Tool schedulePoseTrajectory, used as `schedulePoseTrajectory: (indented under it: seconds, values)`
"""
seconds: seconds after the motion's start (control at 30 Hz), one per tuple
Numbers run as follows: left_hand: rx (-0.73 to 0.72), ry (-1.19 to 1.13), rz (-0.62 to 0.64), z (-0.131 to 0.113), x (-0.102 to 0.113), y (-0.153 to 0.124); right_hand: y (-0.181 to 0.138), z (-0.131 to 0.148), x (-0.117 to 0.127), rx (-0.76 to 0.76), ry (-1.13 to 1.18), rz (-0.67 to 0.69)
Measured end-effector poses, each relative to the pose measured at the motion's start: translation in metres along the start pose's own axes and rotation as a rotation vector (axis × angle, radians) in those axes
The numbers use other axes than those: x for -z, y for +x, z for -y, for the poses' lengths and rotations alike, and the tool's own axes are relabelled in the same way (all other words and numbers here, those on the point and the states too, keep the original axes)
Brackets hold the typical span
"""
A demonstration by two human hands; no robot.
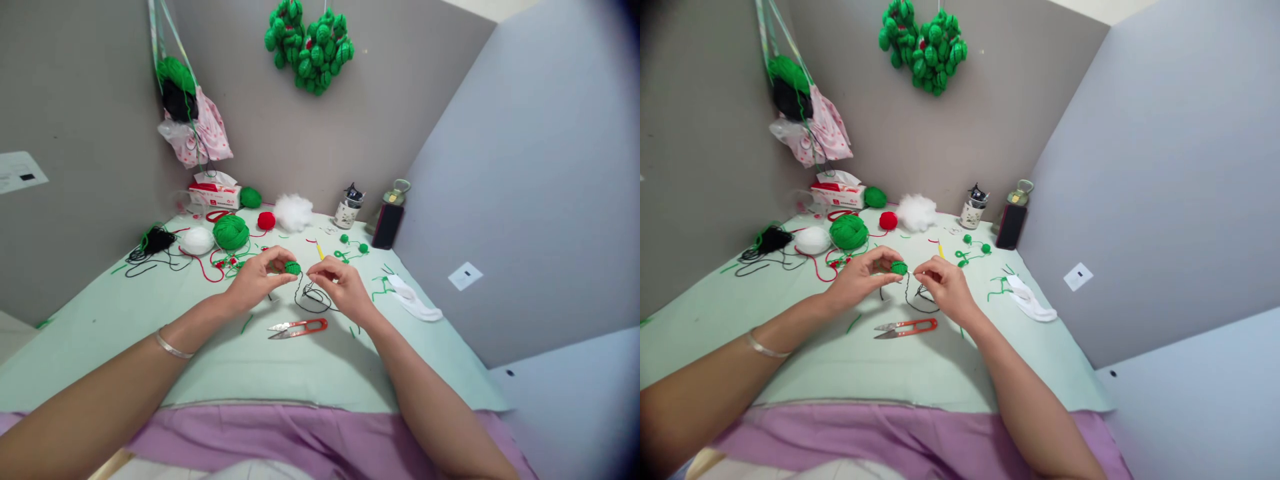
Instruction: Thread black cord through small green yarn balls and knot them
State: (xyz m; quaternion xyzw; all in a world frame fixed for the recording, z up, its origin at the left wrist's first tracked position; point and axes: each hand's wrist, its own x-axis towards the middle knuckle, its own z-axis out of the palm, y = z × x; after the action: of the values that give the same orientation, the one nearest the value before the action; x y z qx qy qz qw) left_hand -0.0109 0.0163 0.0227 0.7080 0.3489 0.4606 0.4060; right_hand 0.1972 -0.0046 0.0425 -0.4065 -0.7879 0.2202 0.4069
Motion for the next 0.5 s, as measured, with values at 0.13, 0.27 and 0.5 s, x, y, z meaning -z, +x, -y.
schedulePoseTrajectory:
  seconds: [0.13,0.27,0.5]
  values:
    - [0.062,-0.13,0.018,-0.005,-0.004,-0.002,0.003,-0.004,-0.004,-0.098,0.232,0.014]
    - [0.112,-0.1,0.013,-0.013,-0.006,-0.004,0.003,-0.002,-0.002,-0.062,0.211,0.022]
    - [0.127,-0.128,0.048,-0.013,-0.006,-0.004,0.004,0.005,0.018,-0.022,0.088,0.159]
